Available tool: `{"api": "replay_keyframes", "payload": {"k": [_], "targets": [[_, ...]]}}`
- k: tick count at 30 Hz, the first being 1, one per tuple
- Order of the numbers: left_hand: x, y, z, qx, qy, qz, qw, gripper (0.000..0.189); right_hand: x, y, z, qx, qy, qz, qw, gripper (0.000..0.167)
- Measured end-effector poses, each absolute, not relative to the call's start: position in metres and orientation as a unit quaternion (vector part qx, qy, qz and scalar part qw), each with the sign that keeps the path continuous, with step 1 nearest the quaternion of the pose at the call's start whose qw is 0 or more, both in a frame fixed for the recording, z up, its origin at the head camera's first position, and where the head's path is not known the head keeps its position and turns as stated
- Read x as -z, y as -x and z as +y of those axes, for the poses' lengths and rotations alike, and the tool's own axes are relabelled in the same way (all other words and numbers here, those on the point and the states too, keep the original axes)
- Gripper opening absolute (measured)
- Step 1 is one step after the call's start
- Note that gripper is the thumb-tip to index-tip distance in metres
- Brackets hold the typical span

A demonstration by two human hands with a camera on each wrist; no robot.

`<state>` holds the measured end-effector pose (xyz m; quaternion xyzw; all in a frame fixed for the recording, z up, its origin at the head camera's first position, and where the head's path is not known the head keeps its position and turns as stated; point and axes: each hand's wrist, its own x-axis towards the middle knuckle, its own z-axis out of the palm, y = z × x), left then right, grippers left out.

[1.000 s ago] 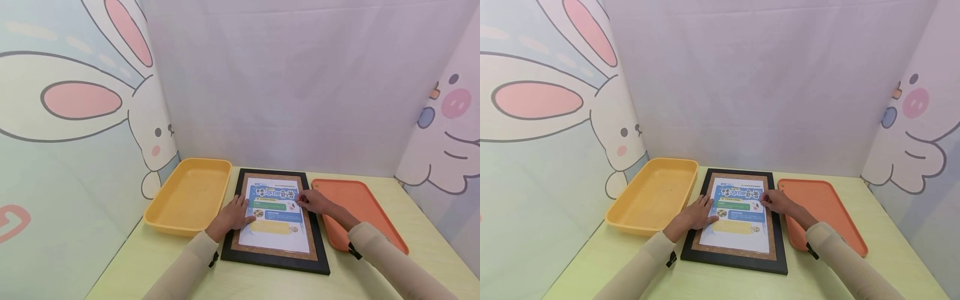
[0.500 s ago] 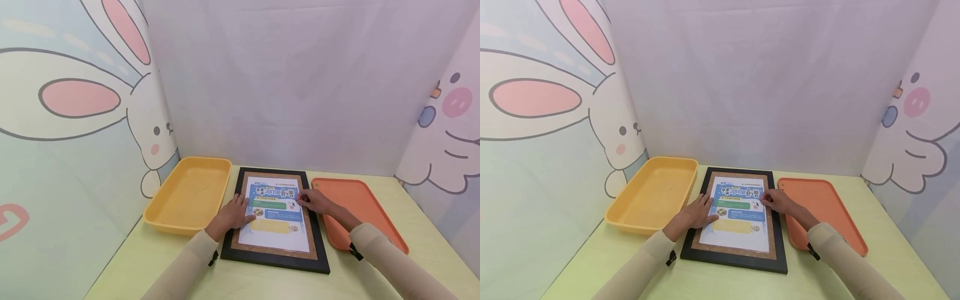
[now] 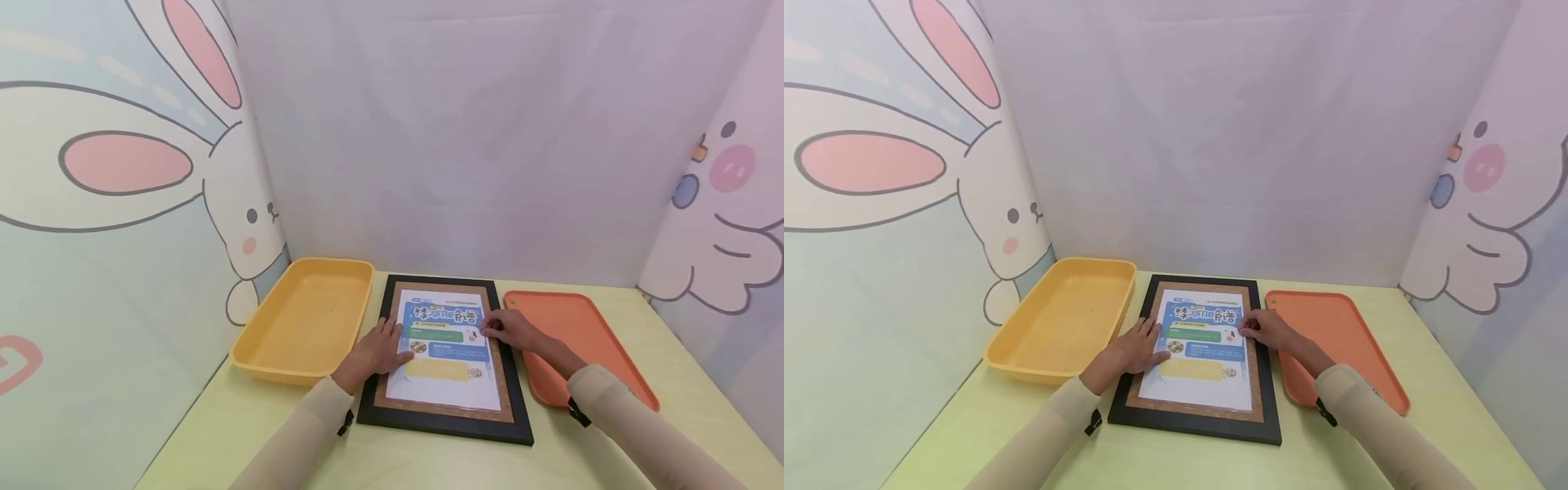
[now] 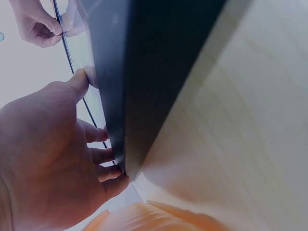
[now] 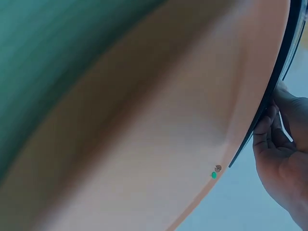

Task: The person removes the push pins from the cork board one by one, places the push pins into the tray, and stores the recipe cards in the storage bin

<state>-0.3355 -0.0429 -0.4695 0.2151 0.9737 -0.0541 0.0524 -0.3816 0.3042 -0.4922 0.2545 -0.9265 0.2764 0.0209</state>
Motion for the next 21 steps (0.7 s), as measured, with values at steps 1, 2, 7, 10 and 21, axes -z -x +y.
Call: {"api": "replay_keyframes", "payload": {"k": [1, 2, 7, 10, 21], "targets": [[0.4700, 0.3355, -0.0430, 0.052, -0.214, 0.974, 0.052, 0.084, 0.4927, 0.3813, 0.3044, -0.277, -0.254, -0.926, 0.024, 0.005], [0.4706, 0.3357, -0.0432, 0.054, -0.215, 0.974, 0.052, 0.084, 0.4932, 0.3811, 0.3047, -0.276, -0.254, -0.927, 0.027, 0.005], [0.4724, 0.3362, -0.0441, 0.049, -0.212, 0.975, 0.052, 0.084, 0.4931, 0.3801, 0.3049, -0.282, -0.251, -0.925, 0.043, 0.005], [0.4737, 0.3356, -0.0450, 0.048, -0.211, 0.975, 0.051, 0.084, 0.4930, 0.3800, 0.3050, -0.287, -0.249, -0.924, 0.047, 0.005], [0.4737, 0.3367, -0.0447, 0.039, -0.216, 0.975, 0.047, 0.084, 0.4923, 0.3832, 0.3079, -0.288, -0.250, -0.923, 0.053, 0.004]]}}
